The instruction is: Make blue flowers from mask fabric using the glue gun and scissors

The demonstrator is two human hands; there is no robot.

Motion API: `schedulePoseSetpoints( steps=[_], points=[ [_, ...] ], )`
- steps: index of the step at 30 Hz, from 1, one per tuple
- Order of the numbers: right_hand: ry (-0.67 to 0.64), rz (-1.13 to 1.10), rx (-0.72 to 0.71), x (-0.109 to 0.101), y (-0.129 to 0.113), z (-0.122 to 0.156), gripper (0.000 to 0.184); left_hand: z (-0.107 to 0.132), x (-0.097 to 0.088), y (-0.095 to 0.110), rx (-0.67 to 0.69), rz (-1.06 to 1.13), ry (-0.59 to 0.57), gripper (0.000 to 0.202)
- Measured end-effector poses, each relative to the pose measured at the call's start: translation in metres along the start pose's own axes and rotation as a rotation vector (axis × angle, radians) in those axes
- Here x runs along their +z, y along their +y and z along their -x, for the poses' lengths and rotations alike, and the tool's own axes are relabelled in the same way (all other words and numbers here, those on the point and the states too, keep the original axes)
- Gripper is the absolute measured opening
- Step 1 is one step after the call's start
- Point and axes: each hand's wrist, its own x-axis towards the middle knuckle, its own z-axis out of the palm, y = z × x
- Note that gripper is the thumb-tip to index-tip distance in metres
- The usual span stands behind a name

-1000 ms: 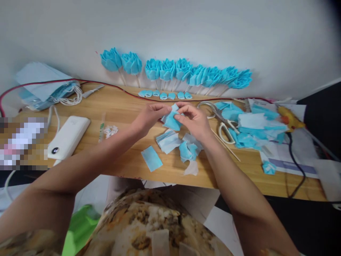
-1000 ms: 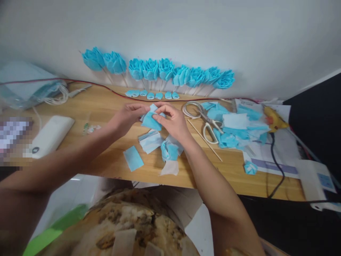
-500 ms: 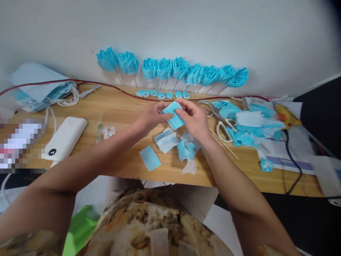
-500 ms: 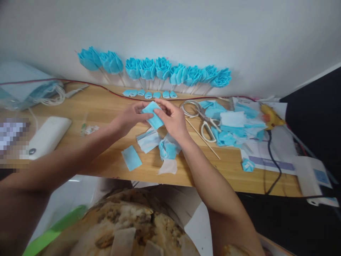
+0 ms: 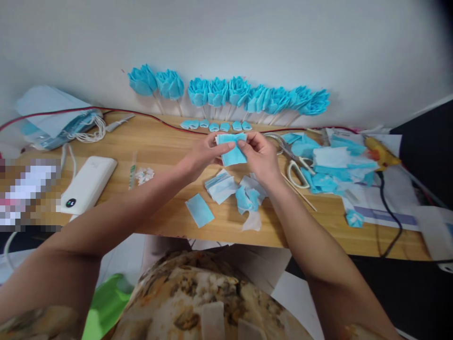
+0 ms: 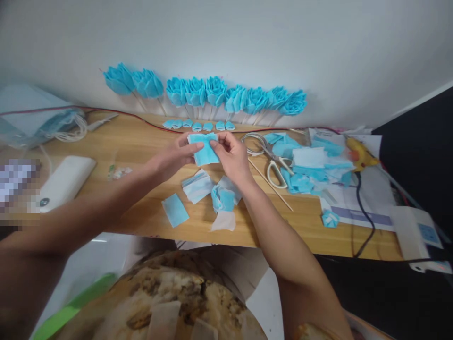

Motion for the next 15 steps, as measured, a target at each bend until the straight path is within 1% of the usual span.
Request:
schedulePoseSetpoints(
  steps=[1,3,6,9,13,15],
  points=[
    [-0.001,0.006,-0.002,0.000,0.000,0.000,0.034,0.000,0.001,-0.001,-0.017,-0.018,0.000,0.036],
    [-0.022,0.005,0.006,-0.001,0.001,-0.001,0.036,-0.001,0.001,-0.003,-0.020,-0.057,0.027,0.025],
    [-0.107,-0.018,0.067,-0.003,0.000,-0.001,0.037,-0.004,-0.001,-0.002,0.037,-0.103,0.062,0.011],
    [-0.161,-0.042,0.111,-0.004,-0.001,-0.001,0.030,-0.003,-0.004,0.001,0.106,-0.137,0.032,0.010],
    [-0.139,-0.132,0.159,-0.004,-0.001,-0.001,0.016,0.003,-0.009,0.007,0.146,-0.171,-0.017,0.004],
    [-0.127,-0.159,0.218,-0.004,-0.001,-0.002,0.014,0.004,-0.012,0.007,0.159,-0.245,-0.007,0.010]
  ],
)
